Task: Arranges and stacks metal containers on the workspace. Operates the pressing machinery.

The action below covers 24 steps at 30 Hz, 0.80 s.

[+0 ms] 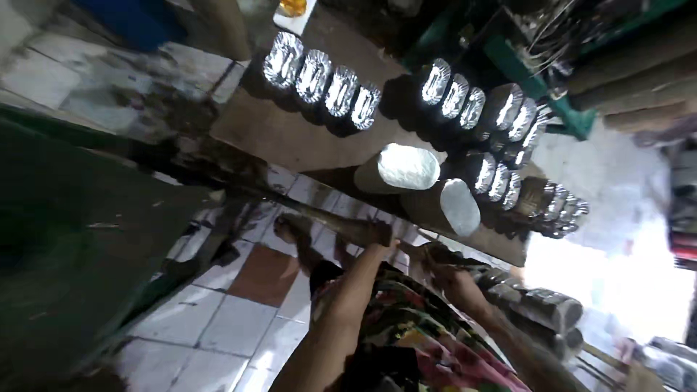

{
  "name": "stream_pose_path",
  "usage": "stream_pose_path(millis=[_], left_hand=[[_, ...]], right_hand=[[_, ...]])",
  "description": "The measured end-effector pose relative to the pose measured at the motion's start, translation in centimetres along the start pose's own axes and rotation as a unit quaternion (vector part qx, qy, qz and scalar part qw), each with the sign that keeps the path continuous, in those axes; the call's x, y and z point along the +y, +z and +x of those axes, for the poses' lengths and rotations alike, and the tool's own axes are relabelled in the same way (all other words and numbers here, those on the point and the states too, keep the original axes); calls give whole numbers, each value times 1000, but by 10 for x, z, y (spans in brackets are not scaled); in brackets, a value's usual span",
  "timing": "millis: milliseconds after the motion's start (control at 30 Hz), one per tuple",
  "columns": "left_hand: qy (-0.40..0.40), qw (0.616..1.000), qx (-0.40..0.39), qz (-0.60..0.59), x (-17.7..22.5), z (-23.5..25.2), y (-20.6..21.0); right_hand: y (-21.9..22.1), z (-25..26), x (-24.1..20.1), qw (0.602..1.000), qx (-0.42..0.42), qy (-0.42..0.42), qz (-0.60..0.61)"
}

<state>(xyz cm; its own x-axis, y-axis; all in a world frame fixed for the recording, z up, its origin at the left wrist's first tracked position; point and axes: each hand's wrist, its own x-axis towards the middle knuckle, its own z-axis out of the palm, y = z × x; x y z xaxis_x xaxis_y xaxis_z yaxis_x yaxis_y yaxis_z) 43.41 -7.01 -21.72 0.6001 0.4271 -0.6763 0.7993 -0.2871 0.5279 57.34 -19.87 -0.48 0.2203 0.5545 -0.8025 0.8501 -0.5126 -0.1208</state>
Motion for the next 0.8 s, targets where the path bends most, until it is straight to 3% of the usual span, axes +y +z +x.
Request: stream_pose_path(millis=[67, 167, 200, 233, 267, 300, 367, 433, 500, 667, 733, 800], left_hand=[[-27, 999, -21, 21, 0, 1, -2], [-11, 1000, -26, -2, 0, -55, -65], [-8, 999, -10, -31, -1, -87, -94], [-7, 997, 30, -70, -5, -121, -122], [-17, 991, 86, -104, -13, -156, -148], [-43, 977, 161, -135, -21, -190, -168], [-106, 922, 331, -169, -41, -250, -191], [-126, 836, 488, -218, -62, -292, -208], [-114, 758, 587, -261, -89, -317, -241], [-100, 664, 633, -385, -184, -364, -362], [-99, 654, 618, -425, -204, -385, -389], [-110, 674, 605, -410, -210, -402, -391]], right_hand=[[23, 7, 15, 998, -34, 13, -47], [34, 9, 10, 993, 31, -92, -69], [8, -2, -21, 995, -68, -38, -62], [-7, -2, -41, 988, -141, -5, -54], [-2, 11, -42, 986, -154, -22, -57], [20, 36, -28, 988, -113, -86, -59], [47, 80, -23, 982, -62, -173, -50], [42, 99, -51, 975, -49, -211, -54], [27, 98, -88, 972, -39, -224, -67], [18, 83, -143, 957, 17, -280, -79], [18, 73, -157, 952, 37, -288, -94], [21, 71, -166, 954, 45, -284, -88]])
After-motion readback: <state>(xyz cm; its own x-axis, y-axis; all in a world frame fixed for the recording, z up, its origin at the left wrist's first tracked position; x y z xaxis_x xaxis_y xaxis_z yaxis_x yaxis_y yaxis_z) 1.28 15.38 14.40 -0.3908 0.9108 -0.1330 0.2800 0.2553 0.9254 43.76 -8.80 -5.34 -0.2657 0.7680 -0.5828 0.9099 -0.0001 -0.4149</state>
